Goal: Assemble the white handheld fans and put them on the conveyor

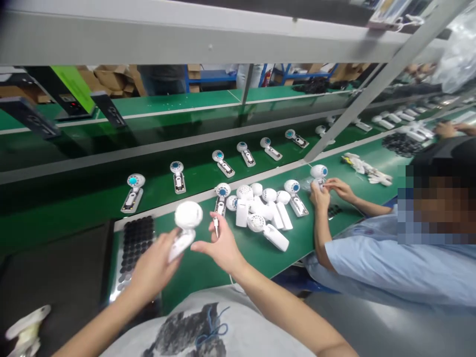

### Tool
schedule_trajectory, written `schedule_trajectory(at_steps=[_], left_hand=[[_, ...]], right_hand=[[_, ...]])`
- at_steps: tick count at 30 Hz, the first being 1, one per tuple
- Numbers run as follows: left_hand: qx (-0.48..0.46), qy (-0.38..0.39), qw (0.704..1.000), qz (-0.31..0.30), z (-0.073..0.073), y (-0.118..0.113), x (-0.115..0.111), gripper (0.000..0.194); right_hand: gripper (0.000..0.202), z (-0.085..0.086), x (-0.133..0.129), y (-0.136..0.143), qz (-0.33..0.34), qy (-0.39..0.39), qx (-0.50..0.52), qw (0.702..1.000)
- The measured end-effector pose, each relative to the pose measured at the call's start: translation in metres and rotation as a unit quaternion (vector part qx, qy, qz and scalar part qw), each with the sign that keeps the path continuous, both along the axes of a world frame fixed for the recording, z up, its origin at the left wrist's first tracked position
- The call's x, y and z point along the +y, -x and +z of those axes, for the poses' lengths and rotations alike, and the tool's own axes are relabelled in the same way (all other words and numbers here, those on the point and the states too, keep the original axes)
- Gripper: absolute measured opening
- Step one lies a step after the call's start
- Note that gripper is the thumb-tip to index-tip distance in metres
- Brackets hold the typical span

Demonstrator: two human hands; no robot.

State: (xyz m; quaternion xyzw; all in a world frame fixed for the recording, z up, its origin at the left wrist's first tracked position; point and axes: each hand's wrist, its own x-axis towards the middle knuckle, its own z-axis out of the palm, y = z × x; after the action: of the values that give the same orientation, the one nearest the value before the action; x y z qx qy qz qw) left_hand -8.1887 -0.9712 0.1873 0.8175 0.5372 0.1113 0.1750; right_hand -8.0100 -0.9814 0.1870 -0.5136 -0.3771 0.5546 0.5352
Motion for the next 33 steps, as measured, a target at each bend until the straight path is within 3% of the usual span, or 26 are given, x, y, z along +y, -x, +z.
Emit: schedule_trajectory(at_steps=[3,6,8,11,14,18,23,28,33], left_hand=[[0.020,0.051,0.998,-0.043,-0.003,-0.030,-0.033,0.057],[-0.108,0.206,0.969,-0.085,0.000,-0.044,-0.045,0.074],[-0.258,0.323,0.907,-0.080,0.004,-0.052,-0.047,0.075],[-0.447,0.413,0.794,-0.018,0.008,-0.066,-0.050,0.050],[-0.514,0.427,0.741,0.065,0.006,-0.078,-0.055,0.041],[-0.552,0.400,0.716,0.151,0.007,-0.078,-0.057,0.037],[-0.594,0.369,0.675,0.235,0.016,-0.065,-0.040,0.035],[-0.615,0.343,0.673,0.225,0.016,-0.060,-0.034,0.032],[-0.610,0.327,0.696,0.192,0.013,-0.062,-0.041,0.035]], right_hand=[[0.081,0.000,-0.013,-0.009,-0.001,-0.021,0.068,0.997],[0.074,0.000,-0.027,-0.021,0.038,-0.011,0.085,0.996],[0.071,0.003,-0.033,-0.027,0.080,-0.017,0.079,0.994],[0.063,0.012,-0.036,-0.032,0.125,-0.044,0.076,0.988],[0.058,0.018,-0.032,-0.033,0.131,-0.042,0.095,0.986],[0.050,0.014,-0.026,-0.040,0.164,0.017,0.076,0.983],[0.028,0.013,-0.035,-0.052,0.152,-0.023,-0.146,0.977],[0.025,0.029,-0.056,-0.043,0.247,-0.098,-0.273,0.924],[0.024,0.033,-0.059,-0.032,0.262,-0.107,-0.295,0.913]])
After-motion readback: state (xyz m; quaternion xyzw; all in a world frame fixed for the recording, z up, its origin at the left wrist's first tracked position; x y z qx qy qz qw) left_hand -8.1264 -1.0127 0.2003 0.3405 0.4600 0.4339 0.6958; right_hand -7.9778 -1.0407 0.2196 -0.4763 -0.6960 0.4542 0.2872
